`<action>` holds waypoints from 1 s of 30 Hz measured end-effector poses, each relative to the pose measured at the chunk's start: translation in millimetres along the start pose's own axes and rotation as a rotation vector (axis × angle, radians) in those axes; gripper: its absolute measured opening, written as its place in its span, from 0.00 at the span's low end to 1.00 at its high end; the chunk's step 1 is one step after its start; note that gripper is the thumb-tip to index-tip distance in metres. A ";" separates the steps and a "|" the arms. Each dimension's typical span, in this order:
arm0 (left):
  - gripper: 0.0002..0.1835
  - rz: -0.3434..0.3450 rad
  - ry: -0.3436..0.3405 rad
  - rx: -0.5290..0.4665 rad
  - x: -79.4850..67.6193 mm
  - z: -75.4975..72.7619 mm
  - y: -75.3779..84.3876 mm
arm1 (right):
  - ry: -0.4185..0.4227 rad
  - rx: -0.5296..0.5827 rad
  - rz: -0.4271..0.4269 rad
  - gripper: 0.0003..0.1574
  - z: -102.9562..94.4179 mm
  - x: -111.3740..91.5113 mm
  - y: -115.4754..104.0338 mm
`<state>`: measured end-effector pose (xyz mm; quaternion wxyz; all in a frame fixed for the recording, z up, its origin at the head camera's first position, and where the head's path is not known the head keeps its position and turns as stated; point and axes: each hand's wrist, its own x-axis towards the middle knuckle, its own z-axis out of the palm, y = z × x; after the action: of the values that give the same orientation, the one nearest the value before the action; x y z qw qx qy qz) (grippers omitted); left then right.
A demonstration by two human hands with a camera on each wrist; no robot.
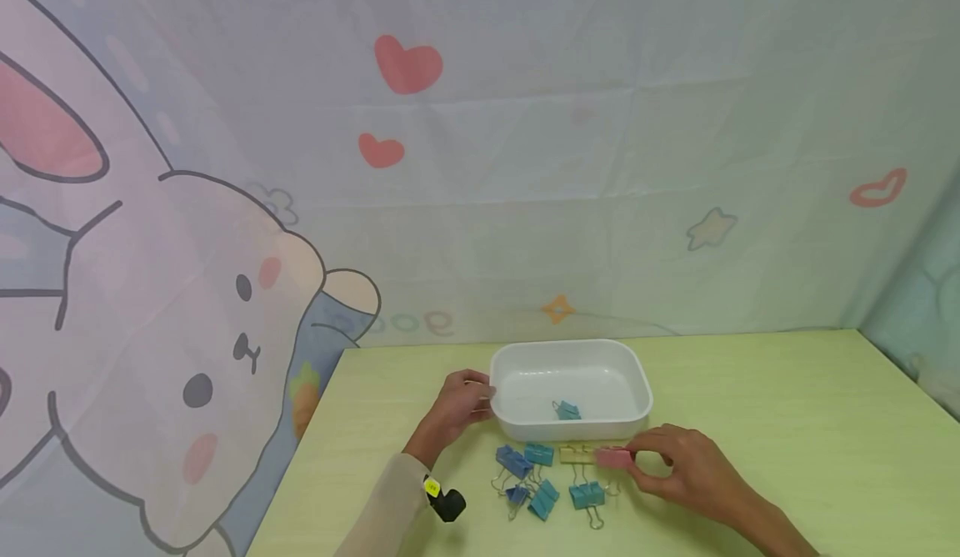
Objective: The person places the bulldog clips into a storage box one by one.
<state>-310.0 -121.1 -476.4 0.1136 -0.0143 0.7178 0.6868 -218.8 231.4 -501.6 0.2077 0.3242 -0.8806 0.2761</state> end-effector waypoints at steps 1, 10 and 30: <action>0.19 0.000 0.000 0.001 -0.1 0.1 0.0 | 0.006 0.003 -0.010 0.16 -0.8 0.9 -1.8; 0.18 0.005 0.002 -0.002 0.1 1.4 0.1 | 0.048 0.036 -0.055 0.19 -8.5 12.8 -18.9; 0.19 -0.002 -0.006 0.005 0.0 0.5 1.2 | 0.268 0.049 -0.210 0.22 -29.8 62.0 -21.3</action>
<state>-310.2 -120.5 -475.3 0.1165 -0.0129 0.7190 0.6850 -242.2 208.0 -437.6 0.3431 0.3799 -0.7992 0.3151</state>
